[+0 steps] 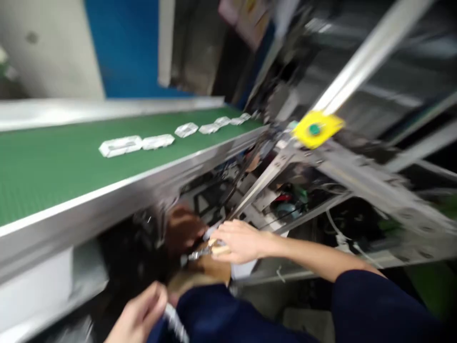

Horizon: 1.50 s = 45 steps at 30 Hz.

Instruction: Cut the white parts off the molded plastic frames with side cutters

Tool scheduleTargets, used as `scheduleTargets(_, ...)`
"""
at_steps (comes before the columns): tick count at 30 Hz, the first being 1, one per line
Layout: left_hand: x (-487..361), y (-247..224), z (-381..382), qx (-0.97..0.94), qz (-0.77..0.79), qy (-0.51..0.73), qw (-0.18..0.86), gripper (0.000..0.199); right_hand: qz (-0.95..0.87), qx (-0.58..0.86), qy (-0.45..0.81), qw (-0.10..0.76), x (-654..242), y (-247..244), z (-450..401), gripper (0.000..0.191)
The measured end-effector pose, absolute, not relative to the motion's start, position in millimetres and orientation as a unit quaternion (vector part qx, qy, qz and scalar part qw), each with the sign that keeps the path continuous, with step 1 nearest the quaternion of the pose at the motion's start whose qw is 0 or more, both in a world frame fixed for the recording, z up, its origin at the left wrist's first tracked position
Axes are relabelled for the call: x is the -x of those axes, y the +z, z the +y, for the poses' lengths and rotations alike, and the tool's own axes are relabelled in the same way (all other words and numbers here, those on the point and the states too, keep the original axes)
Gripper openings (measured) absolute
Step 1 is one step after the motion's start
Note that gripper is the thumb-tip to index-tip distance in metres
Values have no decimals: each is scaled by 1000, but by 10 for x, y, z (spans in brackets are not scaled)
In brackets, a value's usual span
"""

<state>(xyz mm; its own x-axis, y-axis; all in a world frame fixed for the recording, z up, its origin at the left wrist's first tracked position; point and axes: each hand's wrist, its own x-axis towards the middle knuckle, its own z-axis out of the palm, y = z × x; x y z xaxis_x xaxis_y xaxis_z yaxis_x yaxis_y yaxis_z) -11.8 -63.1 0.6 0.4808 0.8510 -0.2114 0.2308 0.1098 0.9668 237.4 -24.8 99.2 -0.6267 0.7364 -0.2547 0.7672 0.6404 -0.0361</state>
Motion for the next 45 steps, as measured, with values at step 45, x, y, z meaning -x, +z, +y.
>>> scheduleTargets(45, 168, -422, -1382, -432, 429, 363, 705, 23, 951, -90, -116, 271, -1566, 444, 45, 18)
